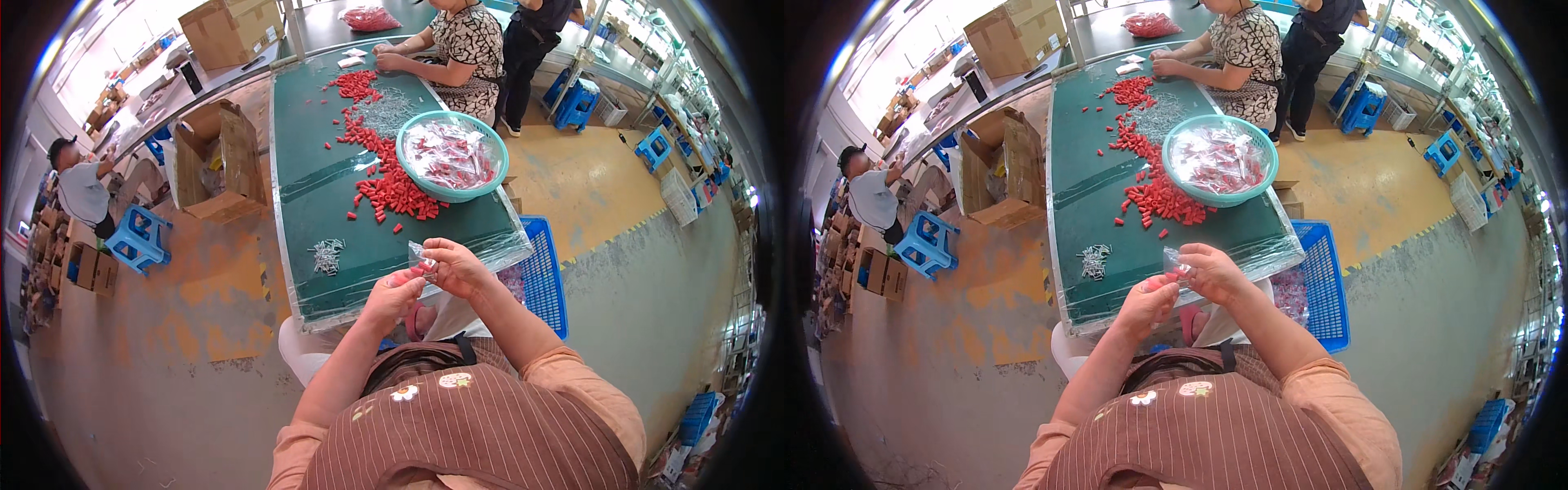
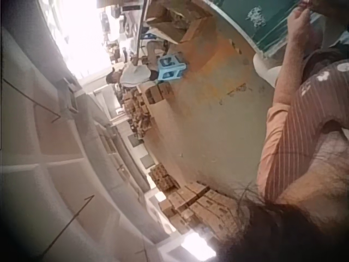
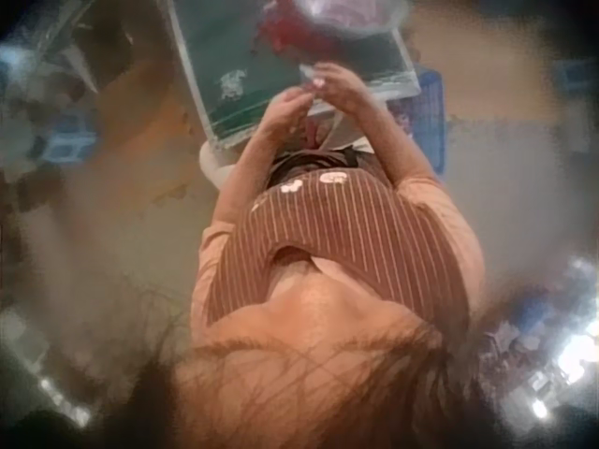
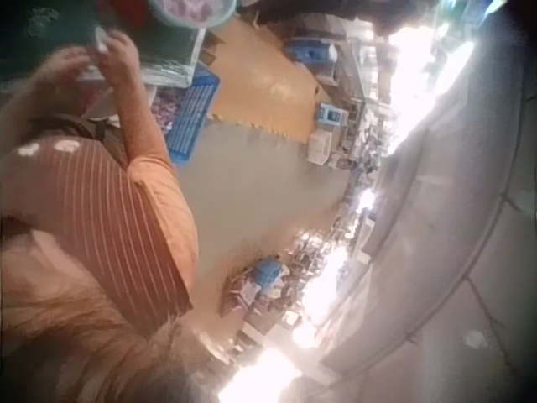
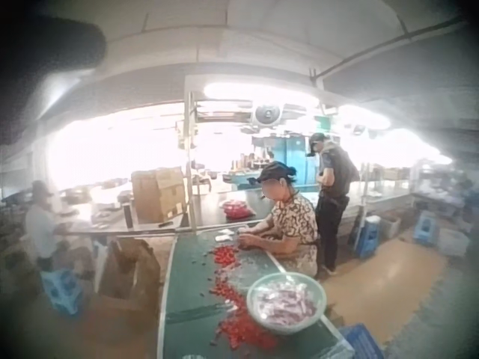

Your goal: Assembling small red and silver electronic components on a production line.

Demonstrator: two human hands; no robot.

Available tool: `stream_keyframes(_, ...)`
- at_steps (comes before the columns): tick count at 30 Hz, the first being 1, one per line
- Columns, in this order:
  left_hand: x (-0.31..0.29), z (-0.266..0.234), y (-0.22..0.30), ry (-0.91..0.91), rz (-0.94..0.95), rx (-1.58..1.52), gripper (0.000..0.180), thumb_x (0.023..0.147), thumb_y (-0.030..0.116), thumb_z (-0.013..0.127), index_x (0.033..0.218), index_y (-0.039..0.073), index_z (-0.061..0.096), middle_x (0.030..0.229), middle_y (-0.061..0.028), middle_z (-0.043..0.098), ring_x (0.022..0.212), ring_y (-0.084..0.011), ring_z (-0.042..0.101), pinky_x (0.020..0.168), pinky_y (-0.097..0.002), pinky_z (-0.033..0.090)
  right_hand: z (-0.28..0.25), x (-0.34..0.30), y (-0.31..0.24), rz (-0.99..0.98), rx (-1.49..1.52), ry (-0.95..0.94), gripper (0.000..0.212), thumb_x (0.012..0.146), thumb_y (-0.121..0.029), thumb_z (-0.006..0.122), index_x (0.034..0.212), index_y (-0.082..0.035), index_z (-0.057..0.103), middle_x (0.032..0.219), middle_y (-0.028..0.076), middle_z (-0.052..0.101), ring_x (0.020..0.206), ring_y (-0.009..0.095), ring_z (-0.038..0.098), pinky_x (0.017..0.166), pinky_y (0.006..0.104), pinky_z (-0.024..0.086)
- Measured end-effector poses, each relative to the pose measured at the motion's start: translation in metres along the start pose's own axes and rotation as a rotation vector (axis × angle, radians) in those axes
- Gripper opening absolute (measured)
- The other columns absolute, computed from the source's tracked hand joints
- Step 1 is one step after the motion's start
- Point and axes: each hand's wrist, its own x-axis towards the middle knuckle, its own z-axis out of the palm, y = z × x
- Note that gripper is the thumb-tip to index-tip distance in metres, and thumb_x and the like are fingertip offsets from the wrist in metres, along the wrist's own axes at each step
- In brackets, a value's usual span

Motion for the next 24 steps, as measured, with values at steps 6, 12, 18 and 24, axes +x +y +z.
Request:
stream_keyframes(6, 0.002, 0.001, -0.003, -0.016, 0.002, -0.081, 0.015, 0.085, 0.014, 0.059, 0.098, 0.006, 0.055, 0.066, 0.0056, 0.046, 0.050, -0.0031, 0.036, 0.042, -0.0171, 0.026, 0.000, -0.002, 0.002, -0.054, -0.023, -0.001, 0.023, 0.079, -0.005, 0.063, 0.099, -0.003, 0.051, 0.090, 0.008, 0.057, 0.079, 0.019, 0.059, 0.063, 0.0269, 0.048)
stream_keyframes(12, 0.000, 0.001, -0.006, -0.003, -0.001, -0.042, 0.016, 0.085, 0.013, 0.058, 0.099, 0.007, 0.053, 0.068, 0.0036, 0.048, 0.051, -0.0038, 0.039, 0.043, -0.0179, 0.029, -0.008, -0.018, -0.012, -0.103, -0.092, 0.051, 0.014, 0.082, -0.003, 0.059, 0.095, -0.003, 0.054, 0.087, 0.007, 0.059, 0.074, 0.019, 0.061, 0.065, 0.0271, 0.051)
stream_keyframes(18, -0.001, -0.024, -0.009, -0.109, 0.030, -0.385, 0.026, 0.082, 0.005, 0.055, 0.107, 0.004, 0.047, 0.086, -0.0087, 0.054, 0.060, -0.0099, 0.049, 0.048, -0.0228, 0.041, -0.075, -0.089, -0.090, -0.475, -0.880, 0.271, 0.014, 0.077, -0.003, 0.060, 0.090, 0.000, 0.058, 0.078, 0.004, 0.059, 0.069, 0.012, 0.057, 0.063, 0.0248, 0.047)
stream_keyframes(24, 0.002, -0.017, -0.006, 0.023, 0.097, -0.245, 0.023, 0.084, 0.007, 0.056, 0.106, 0.001, 0.049, 0.099, -0.0145, 0.057, 0.065, -0.0133, 0.054, 0.048, -0.0227, 0.045, -0.102, -0.113, -0.102, -0.684, -1.366, 0.818, 0.014, 0.078, -0.003, 0.058, 0.091, 0.002, 0.059, 0.080, 0.006, 0.062, 0.074, 0.012, 0.058, 0.068, 0.0256, 0.047)
